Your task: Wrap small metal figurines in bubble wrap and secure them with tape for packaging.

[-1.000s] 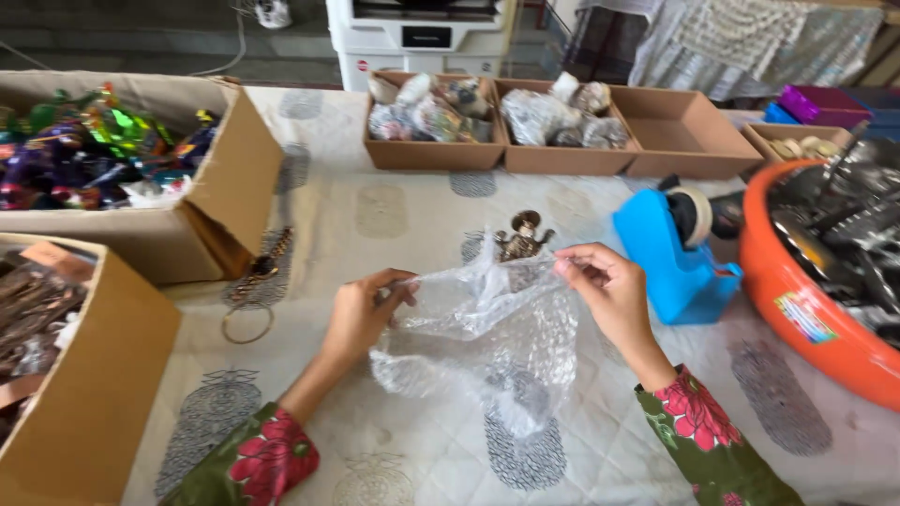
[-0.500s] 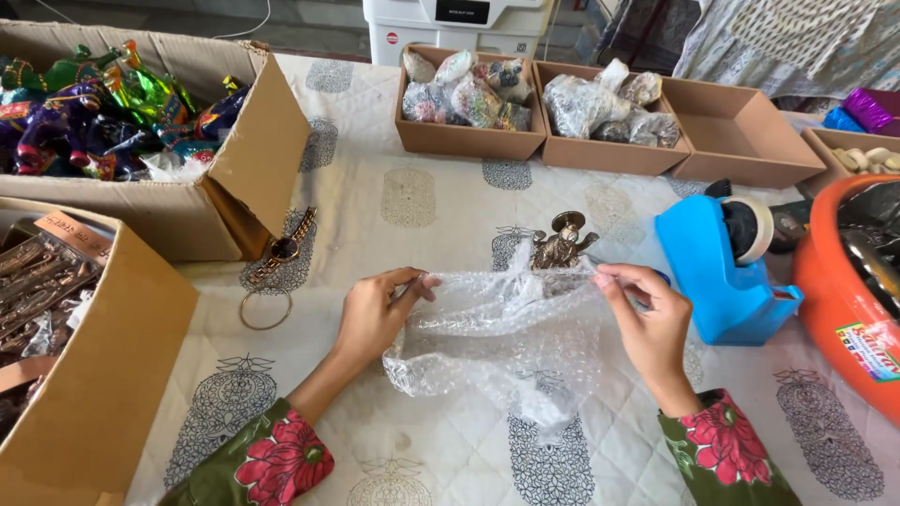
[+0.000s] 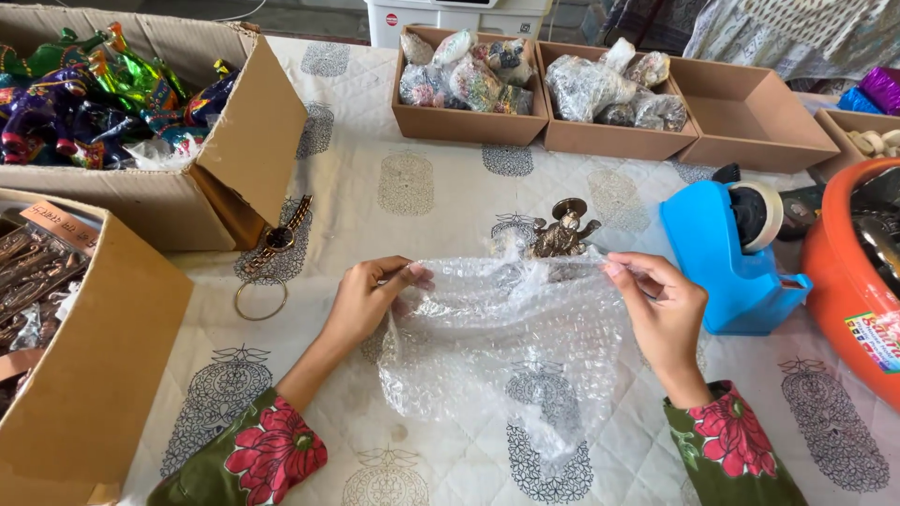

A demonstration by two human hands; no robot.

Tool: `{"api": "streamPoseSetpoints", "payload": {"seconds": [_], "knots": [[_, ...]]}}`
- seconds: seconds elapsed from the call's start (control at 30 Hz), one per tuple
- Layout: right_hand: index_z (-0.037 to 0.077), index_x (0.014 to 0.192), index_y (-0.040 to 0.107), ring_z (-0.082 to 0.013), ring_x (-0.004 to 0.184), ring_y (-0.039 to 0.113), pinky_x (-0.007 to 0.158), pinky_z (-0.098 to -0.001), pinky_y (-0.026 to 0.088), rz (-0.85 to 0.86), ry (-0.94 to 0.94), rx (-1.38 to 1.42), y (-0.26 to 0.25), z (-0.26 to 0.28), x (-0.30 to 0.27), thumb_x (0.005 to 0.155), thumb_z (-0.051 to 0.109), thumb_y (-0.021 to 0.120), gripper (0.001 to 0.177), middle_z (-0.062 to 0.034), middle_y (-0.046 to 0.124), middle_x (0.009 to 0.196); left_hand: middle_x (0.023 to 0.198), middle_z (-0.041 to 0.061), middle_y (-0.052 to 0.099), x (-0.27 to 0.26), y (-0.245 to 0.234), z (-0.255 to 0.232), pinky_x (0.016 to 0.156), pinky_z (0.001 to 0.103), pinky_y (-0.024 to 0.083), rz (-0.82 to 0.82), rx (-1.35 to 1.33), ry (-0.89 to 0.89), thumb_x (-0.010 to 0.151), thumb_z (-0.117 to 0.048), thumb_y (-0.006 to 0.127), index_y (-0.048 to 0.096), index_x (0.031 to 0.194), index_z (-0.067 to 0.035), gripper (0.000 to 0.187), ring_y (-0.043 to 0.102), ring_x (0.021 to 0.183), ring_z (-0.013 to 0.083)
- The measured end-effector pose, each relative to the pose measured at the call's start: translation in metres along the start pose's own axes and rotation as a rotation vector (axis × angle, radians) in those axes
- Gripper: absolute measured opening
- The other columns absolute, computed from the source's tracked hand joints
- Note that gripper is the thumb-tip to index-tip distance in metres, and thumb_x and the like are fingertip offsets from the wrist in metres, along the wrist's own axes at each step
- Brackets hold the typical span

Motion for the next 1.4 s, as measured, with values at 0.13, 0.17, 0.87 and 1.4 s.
{"api": "streamPoseSetpoints", "payload": {"seconds": [0.13, 0.17, 0.87, 1.4], "knots": [[-0.004, 0.113, 0.072, -0.0114, 0.094, 0.073, 0.081, -0.0225, 0.057, 0.012, 0.014, 0.025, 0.001, 0.0, 0.0, 0.1, 0.005, 0.069, 0.016, -0.0084, 0.076, 0.105, 0.09, 0.004, 0.083, -0.001, 0.002, 0.006, 0.056, 0.026, 0.057, 0.013, -0.038, -0.012, 0.098, -0.03, 0.062, 0.081, 0.104, -0.003, 0.033, 0.069, 0.067, 0.007], [-0.003, 0.112, 0.073, -0.0102, 0.093, 0.072, 0.079, -0.0221, 0.056, 0.012, 0.01, 0.009, 0.001, 0.001, 0.001, 0.1, 0.006, 0.07, 0.016, -0.0079, 0.076, 0.104, 0.09, 0.004, 0.083, -0.001, 0.001, 0.005, 0.058, 0.027, 0.057, -0.01, 0.002, 0.019, 0.098, -0.03, 0.063, 0.081, 0.104, -0.003, 0.033, 0.07, 0.069, 0.0086], [0.003, 0.112, 0.073, -0.0065, 0.098, 0.067, 0.074, -0.0189, 0.054, 0.213, -0.016, 0.186, 0.03, 0.01, -0.016, 0.09, 0.0, 0.072, 0.022, -0.0057, 0.069, 0.118, 0.093, 0.0, 0.076, -0.035, 0.034, -0.053, 0.064, 0.035, 0.056, -0.117, 0.55, 0.469, 0.09, -0.032, 0.075, 0.077, 0.096, -0.013, 0.02, 0.073, 0.072, 0.0186], [0.002, 0.124, 0.071, -0.0056, 0.095, 0.063, 0.065, -0.0205, 0.056, 0.132, 0.051, 0.209, 0.013, -0.002, -0.002, 0.093, 0.003, 0.072, 0.031, -0.0039, 0.065, 0.126, 0.091, 0.009, 0.081, -0.015, 0.002, -0.036, 0.076, 0.028, 0.061, -0.162, 0.084, 0.179, 0.088, -0.021, 0.079, 0.075, 0.102, 0.001, 0.027, 0.076, 0.084, 0.0145]]}}
Point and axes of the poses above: each hand's wrist, its own x-axis towards the middle knuckle, its own y-axis out of the palm, z = x × y, the point moved 4 cm from there along x, towards the middle knuckle
